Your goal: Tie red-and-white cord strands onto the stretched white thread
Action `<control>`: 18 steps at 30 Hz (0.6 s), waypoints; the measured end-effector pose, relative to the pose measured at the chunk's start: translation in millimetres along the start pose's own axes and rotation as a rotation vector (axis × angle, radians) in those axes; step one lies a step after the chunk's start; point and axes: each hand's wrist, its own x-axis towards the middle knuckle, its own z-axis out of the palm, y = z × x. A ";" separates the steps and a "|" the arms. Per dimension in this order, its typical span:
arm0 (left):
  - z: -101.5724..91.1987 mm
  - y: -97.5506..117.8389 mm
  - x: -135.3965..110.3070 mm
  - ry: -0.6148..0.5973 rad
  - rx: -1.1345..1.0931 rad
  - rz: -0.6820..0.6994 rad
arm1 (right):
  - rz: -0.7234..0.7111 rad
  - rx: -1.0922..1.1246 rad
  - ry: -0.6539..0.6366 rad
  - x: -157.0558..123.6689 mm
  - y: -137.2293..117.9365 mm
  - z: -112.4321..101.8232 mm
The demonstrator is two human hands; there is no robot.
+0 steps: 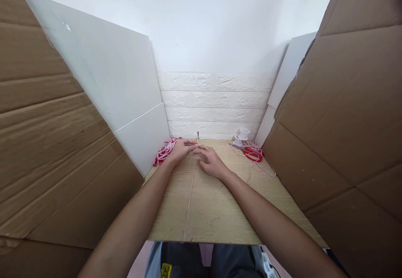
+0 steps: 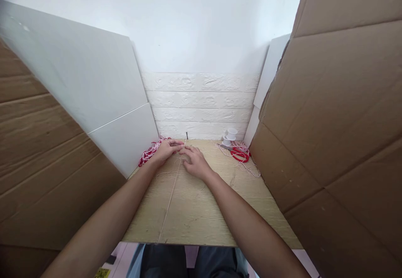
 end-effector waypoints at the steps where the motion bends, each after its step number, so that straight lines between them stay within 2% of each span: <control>1: 0.4 1.4 -0.6 -0.006 0.011 0.007 | -0.001 -0.004 -0.001 0.0 0.6 0.5; 6: 1.3 4.1 -1.0 -0.041 0.097 0.058 | 0.008 -0.010 0.034 0.6 3.8 1.9; 11: 1.4 0.4 1.5 -0.017 0.126 0.095 | 0.020 0.043 0.085 1.9 2.6 0.3; 18: 1.3 -1.4 2.2 0.014 0.055 0.033 | 0.094 0.134 0.096 3.4 -1.9 -2.1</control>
